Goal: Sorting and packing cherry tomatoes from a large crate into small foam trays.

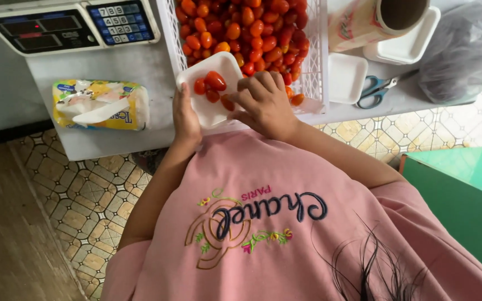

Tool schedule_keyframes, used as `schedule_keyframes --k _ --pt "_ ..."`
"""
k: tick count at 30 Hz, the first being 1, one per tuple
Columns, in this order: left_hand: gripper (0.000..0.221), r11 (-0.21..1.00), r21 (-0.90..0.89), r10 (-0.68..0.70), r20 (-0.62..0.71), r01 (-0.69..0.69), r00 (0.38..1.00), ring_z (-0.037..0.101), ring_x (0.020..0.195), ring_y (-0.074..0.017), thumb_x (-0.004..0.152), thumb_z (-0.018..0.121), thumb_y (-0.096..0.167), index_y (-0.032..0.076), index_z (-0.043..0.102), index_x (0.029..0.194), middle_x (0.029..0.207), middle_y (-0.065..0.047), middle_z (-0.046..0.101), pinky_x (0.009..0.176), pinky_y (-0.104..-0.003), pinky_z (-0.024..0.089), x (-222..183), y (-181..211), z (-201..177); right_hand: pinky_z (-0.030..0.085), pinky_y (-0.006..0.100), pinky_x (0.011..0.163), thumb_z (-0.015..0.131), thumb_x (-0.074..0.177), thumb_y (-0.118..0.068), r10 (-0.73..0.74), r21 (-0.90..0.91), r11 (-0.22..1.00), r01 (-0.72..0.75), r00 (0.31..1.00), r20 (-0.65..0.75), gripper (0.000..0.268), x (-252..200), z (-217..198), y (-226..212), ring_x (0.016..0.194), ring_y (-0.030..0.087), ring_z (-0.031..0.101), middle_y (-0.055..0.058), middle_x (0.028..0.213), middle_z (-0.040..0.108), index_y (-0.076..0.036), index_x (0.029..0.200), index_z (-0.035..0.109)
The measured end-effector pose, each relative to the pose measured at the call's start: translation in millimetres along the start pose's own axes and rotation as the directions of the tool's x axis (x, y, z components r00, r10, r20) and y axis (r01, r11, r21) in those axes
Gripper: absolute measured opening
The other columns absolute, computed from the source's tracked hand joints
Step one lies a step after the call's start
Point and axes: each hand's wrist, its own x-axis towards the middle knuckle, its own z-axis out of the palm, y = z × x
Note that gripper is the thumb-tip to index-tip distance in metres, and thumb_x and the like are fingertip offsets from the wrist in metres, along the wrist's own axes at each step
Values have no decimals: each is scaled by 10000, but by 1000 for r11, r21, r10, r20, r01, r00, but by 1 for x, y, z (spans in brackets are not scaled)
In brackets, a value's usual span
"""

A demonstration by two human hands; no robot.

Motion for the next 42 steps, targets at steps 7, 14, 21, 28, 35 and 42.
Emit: schedule_keyframes --k 7,14,21,28,35,42 --pt "586 983 -178 -83 -166 53 983 640 1242 -256 946 586 422 18 609 1369 1335 -172 673 1063 -375 531 13 -26 -9 426 452 812 774 859 -86 86 -203 973 -110 989 -124 187 -15 16 115 847 292 556 44 931 655 -154 1020 706" --pt "509 997 33 64 -8 -64 998 621 1231 -217 1021 454 462 77 647 1294 1279 -107 689 1070 -338 493 3 -3 -2 52 770 1222 704 866 -124 239 -798 601 48 942 237 205 -84 79 205 1387 421 438 200 1267 559 -121 1065 753" --pt "532 997 16 79 36 -80 996 598 1277 -221 1028 449 474 69 615 1330 1323 -108 667 1109 -341 466 0 2 1 -30 765 1282 794 744 -46 198 -770 637 21 962 190 200 -80 66 204 1375 340 512 103 1281 573 -148 878 687" --pt "554 998 -15 57 57 -56 997 615 1261 -221 1015 461 506 80 618 1333 1308 -100 678 1087 -342 495 0 1 2 248 590 1006 786 922 -132 412 95 890 -446 876 251 244 6 -51 96 1087 301 517 40 1123 723 -124 1152 702" --pt "530 998 -5 66 -9 -66 998 590 1305 -222 1022 490 445 57 605 1363 1364 -125 653 1127 -341 471 2 -6 3 561 342 1023 696 988 -32 306 907 51 -417 871 384 330 25 -95 54 1242 292 698 130 1182 671 -117 1230 489" --pt "535 995 56 77 14 -78 997 594 1309 -239 1041 422 446 75 585 1389 1369 -118 651 1116 -347 482 -7 10 8 572 483 941 580 1122 -218 249 893 -326 -311 883 399 403 14 -101 52 1073 380 676 280 1261 667 -183 1515 496"
